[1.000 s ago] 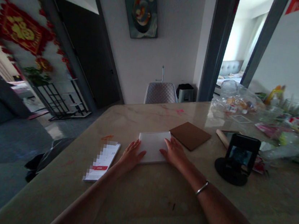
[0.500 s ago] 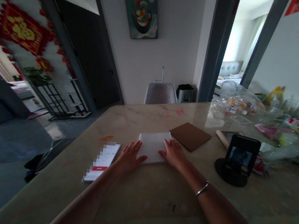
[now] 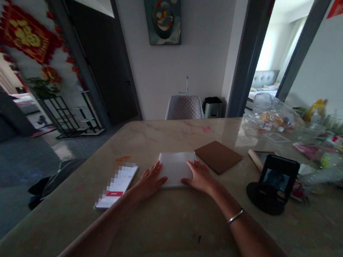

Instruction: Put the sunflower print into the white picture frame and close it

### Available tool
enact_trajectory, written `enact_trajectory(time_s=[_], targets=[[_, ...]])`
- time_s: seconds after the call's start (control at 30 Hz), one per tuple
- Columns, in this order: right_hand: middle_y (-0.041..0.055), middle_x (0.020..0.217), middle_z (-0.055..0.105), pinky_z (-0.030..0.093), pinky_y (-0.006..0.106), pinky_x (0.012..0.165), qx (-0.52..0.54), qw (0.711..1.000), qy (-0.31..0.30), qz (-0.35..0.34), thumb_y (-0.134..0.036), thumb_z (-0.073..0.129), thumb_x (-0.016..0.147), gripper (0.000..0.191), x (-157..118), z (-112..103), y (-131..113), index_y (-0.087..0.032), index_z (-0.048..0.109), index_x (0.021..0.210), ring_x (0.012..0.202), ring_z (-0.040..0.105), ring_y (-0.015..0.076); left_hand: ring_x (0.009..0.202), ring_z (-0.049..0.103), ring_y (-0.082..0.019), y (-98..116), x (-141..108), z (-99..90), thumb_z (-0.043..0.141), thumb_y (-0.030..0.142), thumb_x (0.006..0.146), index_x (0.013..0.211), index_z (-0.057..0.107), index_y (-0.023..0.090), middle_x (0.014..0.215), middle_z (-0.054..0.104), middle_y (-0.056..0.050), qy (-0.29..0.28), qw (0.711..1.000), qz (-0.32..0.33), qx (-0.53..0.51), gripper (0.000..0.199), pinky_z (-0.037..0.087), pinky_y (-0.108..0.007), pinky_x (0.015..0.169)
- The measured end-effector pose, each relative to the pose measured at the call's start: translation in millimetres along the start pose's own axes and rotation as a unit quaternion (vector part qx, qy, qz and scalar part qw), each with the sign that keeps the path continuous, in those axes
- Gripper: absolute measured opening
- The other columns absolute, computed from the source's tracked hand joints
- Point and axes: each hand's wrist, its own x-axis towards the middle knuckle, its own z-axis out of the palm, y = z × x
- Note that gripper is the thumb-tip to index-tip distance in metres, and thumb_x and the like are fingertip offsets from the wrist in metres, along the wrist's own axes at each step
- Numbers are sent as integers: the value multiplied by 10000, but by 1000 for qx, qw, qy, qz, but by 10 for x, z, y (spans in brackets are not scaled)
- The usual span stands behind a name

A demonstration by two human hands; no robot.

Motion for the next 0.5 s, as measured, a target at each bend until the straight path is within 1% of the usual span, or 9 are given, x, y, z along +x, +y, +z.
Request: enact_trajectory(time_s=[0.13, 0.27, 0.37, 0.5], targets=[[176, 1369, 334, 207, 418, 1033, 11, 1000, 12, -1, -568, 533, 685, 808, 14, 25, 11, -109, 345, 1324, 1284, 244, 298, 1325, 115, -261, 11, -17, 4, 321, 479, 812, 1358, 211, 127, 1449, 95, -138, 0, 1000, 6, -12, 659, 112, -425, 1048], [141, 1366, 354, 201, 438, 1030, 10, 1000, 22, 10, -555, 546, 681, 766, 25, 58, 8, -159, 368, 1313, 1289, 228, 300, 1319, 139, -274, 14, -20, 0, 355, 481, 800, 1337, 270, 127, 1446, 115, -144, 7, 1000, 6, -20, 649, 121, -428, 1048], [142, 1374, 341, 193, 429, 1035, 6, 1000, 18, 17, -557, 551, 677, 779, 25, 59, 10, -149, 368, 1315, 1296, 208, 302, 1317, 146, -283, 20, -19, -11, 366, 487, 795, 1329, 293, 137, 1446, 119, -140, 8, 1000, 7, -21, 643, 128, -432, 1047], [133, 1372, 348, 187, 430, 1038, 8, 1000, 19, 6, -576, 543, 675, 784, 21, 49, 22, -158, 368, 1315, 1300, 194, 303, 1315, 144, -296, 43, -28, -35, 360, 503, 794, 1334, 288, 132, 1448, 116, -145, -1, 1000, -1, -9, 659, 129, -434, 1047]])
